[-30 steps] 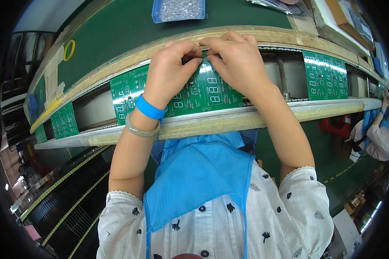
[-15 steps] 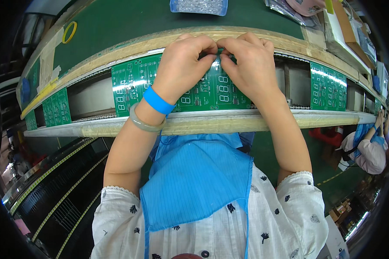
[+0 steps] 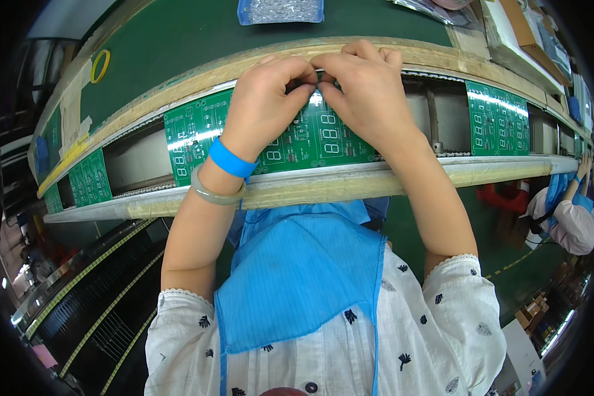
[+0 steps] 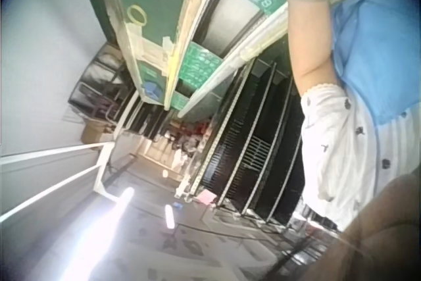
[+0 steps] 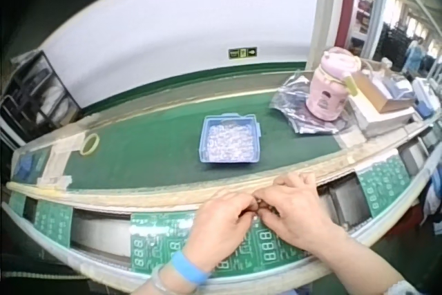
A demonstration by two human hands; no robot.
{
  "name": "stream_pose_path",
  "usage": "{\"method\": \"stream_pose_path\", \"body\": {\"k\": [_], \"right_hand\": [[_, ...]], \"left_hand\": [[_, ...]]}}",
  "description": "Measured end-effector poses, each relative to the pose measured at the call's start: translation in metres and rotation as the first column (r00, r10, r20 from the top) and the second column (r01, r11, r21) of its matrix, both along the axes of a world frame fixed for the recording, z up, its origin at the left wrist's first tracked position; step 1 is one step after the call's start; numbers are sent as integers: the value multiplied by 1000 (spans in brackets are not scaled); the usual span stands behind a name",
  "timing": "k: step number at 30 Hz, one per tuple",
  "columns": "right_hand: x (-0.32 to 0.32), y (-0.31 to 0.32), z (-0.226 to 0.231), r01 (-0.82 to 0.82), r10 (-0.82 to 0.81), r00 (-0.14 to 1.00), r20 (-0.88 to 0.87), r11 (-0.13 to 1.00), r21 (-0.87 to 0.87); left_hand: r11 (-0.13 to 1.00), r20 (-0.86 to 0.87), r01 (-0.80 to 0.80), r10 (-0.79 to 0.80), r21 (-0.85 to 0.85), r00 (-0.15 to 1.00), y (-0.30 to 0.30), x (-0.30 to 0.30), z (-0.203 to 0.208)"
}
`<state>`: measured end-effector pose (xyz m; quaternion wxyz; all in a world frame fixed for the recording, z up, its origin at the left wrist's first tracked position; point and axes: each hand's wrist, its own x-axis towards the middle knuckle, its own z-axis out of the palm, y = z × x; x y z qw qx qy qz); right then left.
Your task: Manually placing and checking small electronic components on printed circuit boards at an assembly line.
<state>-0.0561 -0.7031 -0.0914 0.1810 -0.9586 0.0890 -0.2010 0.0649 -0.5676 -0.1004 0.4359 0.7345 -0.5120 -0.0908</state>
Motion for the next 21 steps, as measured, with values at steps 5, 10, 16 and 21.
{"method": "stream_pose_path", "body": {"k": [5,10,16,21], "right_hand": [[-4,-4,2,5,-2,999,-36,995,96],[-7,-23,16,29,-70,992,100,928,371],[11,-40,50,14,-30,985,171,996,93],[51,-42,59,-76,127,969,214,970,-230]], "left_hand": [[1000,41,-5,4,6,999,2,0,1],[995,268,-64,43,71,962,10,0,9],[991,540,-17,-58,132,840,20,-8,16],[952,583,6,-193,307,790,23,-17,24]]}}
